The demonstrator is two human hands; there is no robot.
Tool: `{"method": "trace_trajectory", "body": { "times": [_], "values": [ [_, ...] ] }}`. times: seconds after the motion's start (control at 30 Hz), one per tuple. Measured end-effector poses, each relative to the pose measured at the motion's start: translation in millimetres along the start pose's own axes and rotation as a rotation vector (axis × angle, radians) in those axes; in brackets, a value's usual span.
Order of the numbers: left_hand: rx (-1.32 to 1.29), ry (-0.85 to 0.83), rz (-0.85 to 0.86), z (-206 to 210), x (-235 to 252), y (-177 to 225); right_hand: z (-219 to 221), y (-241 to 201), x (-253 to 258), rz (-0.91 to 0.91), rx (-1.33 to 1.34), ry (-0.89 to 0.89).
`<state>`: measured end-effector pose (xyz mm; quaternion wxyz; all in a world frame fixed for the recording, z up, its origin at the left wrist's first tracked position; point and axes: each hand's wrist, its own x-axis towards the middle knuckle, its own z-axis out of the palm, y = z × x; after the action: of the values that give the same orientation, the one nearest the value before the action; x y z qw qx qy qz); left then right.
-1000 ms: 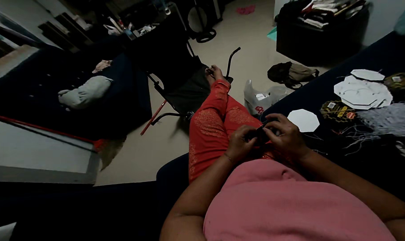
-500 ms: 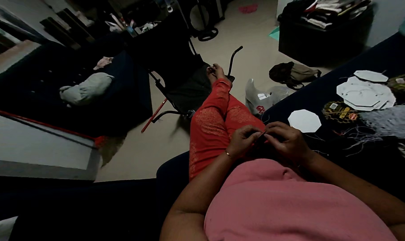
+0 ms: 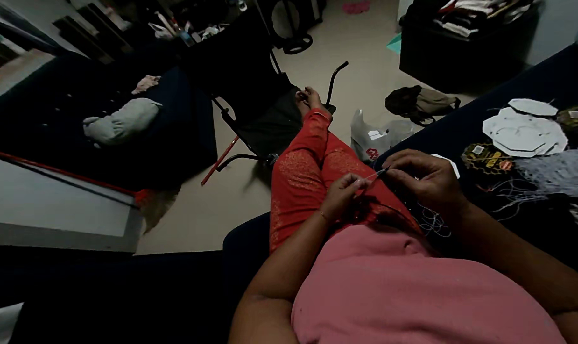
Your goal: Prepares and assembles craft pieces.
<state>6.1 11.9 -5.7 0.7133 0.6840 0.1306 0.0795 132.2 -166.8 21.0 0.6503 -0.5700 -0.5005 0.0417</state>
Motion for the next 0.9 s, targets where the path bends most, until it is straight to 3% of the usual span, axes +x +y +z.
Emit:
{"method": "trace_trajectory", "body": {
  "times": [0.2,0.33,0.4,0.5,0.67,0.77,0.9],
  "values": [
    [-0.125,-0.086,-0.043,-9.8,-2.7,3.3,0.1,11.6,-1.7,0.037,0.179,0.028],
    [0.314,0.042,0.0,-26.8,-5.3,7.5,1.7,47.3,-16.2,0.16,0.223,0.02],
    [0.523,0.063,-0.015,-32.6,-6.4,10.1,3.9,63.4,-24.2,0.281,0.141,-0.075],
    [0.628,0.042,-0.08,-30.6,-7.7,15.5,11.1,70.0,-28.6,0.417,-0.12,-0.273],
    [0.618,-0.004,-0.069,-23.5,-6.3,15.1,25.6,51.9,-28.0,0.27,-0.452,-0.303],
    [0.635,-0.03,-0.073,-20.2,-6.4,18.2,37.6,55.8,-31.1,0.151,-0.444,-0.23],
    [0.561,-0.025,-0.096,-18.5,-8.5,19.9,46.1,63.6,-33.0,0.183,-0.396,-0.256]
  ]
}}
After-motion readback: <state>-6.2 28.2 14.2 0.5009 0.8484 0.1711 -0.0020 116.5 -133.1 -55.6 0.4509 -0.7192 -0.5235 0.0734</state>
